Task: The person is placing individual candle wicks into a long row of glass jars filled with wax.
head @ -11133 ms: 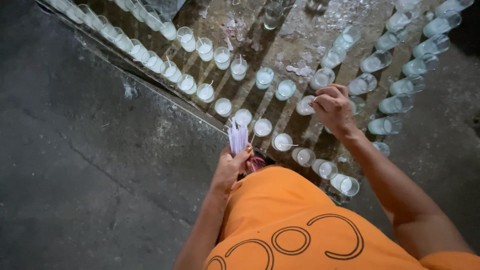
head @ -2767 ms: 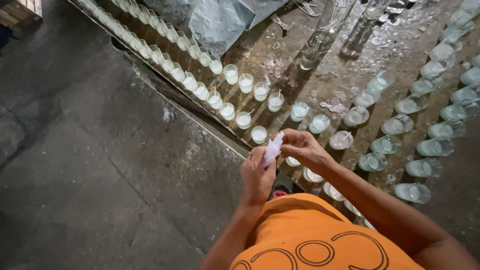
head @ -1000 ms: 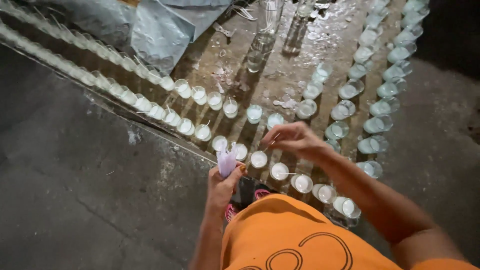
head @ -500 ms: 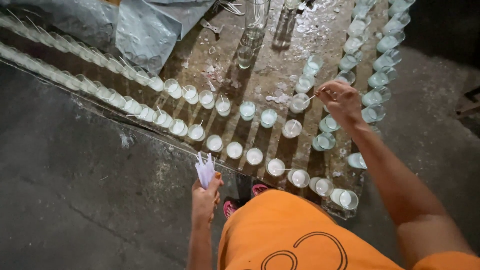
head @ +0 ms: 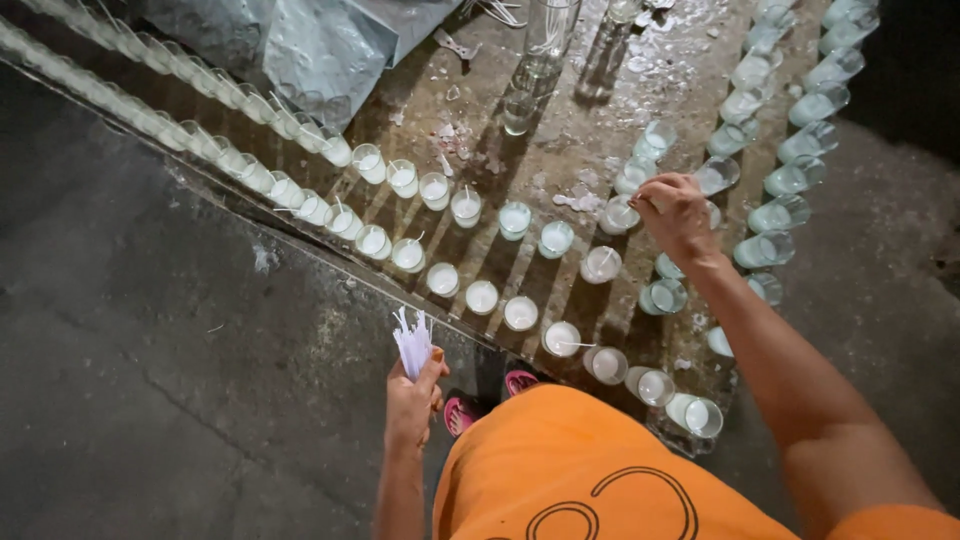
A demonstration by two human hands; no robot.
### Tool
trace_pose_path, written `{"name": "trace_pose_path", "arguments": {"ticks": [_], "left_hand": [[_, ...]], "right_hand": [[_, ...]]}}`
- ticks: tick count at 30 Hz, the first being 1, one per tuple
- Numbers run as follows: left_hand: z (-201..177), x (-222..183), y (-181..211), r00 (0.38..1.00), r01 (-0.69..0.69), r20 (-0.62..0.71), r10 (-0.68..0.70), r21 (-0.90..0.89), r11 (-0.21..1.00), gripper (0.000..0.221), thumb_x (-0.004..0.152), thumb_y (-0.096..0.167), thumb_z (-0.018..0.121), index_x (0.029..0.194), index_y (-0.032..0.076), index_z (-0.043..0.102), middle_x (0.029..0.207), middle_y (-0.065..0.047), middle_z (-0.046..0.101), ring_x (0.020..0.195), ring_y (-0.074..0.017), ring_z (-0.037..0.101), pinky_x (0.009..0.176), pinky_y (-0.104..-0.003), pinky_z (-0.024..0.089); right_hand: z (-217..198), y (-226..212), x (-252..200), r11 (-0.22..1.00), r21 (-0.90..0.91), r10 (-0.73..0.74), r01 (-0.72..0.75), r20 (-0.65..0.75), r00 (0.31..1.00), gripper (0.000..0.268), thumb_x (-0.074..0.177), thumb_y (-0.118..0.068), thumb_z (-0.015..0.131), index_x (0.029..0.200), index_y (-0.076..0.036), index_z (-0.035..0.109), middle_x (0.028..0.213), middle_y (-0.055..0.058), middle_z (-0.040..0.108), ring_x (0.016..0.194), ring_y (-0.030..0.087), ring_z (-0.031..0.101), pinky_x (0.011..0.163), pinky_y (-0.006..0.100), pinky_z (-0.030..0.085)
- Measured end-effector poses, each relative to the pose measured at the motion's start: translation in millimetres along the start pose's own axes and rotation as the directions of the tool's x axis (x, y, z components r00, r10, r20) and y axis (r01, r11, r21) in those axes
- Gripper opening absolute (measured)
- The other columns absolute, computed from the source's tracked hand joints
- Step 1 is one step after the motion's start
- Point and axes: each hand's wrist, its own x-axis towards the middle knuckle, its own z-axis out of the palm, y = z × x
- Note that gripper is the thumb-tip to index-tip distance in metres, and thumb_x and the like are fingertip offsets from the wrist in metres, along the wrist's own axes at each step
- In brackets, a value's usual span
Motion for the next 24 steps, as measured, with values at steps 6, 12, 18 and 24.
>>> {"name": "trace_pose_path", "arguments": {"ticks": [6, 12, 18, 24], "left_hand": [[16.1, -4.6, 0.1, 0.998, -0.053, -0.033, 0.050, -0.113, 0.992, 0.023, 0.091, 0.021, 0.072, 0.102, 0.002, 0.063, 0.072, -0.009, 0.062, 0.040, -0.0070, 0.037, 0.036, -0.024, 0.034], [29.5, -6.7, 1.8, 0.994, -0.103, -0.061, 0.087, -0.337, 0.936, 0.022, 0.089, 0.010, 0.071, 0.106, -0.003, 0.062, 0.072, -0.014, 0.065, 0.040, -0.0085, 0.045, 0.034, -0.024, 0.041], [43.3, -16.1, 26.8, 0.972, -0.229, -0.021, 0.234, -0.308, 0.923, 0.018, 0.094, 0.013, 0.068, 0.088, -0.004, 0.069, 0.066, -0.014, 0.064, 0.041, -0.0104, 0.048, 0.036, -0.026, 0.044], [54.1, -30.0, 59.2, 0.949, -0.310, 0.008, 0.315, -0.164, 0.937, 0.012, 0.092, 0.012, 0.070, 0.089, 0.001, 0.071, 0.064, -0.005, 0.060, 0.047, -0.0062, 0.047, 0.040, -0.024, 0.039]], "right_hand": [[29.3, 42.8, -10.7, 0.997, -0.007, 0.071, -0.071, 0.060, 0.996, 0.004, 0.097, -0.018, 0.078, 0.098, -0.014, 0.076, 0.113, 0.005, 0.072, 0.112, 0.028, 0.063, 0.089, 0.043, 0.053], [8.0, 16.5, -6.9, 0.991, 0.112, 0.073, -0.072, -0.004, 0.997, 0.035, 0.094, -0.012, 0.084, 0.127, -0.010, 0.071, 0.133, 0.014, 0.061, 0.121, 0.036, 0.061, 0.100, 0.046, 0.050], [-27.5, -164.0, 9.4, 0.835, 0.550, -0.046, -0.008, 0.085, 0.995, 0.033, 0.080, 0.003, 0.065, 0.111, -0.002, 0.073, 0.122, 0.018, 0.069, 0.113, 0.031, 0.064, 0.096, 0.040, 0.050], [14.4, -267.3, -5.7, 0.454, 0.787, -0.128, -0.419, 0.522, 0.843, 0.017, 0.083, -0.005, 0.078, 0.099, 0.002, 0.079, 0.109, 0.021, 0.074, 0.104, 0.026, 0.070, 0.090, 0.037, 0.056]]}}
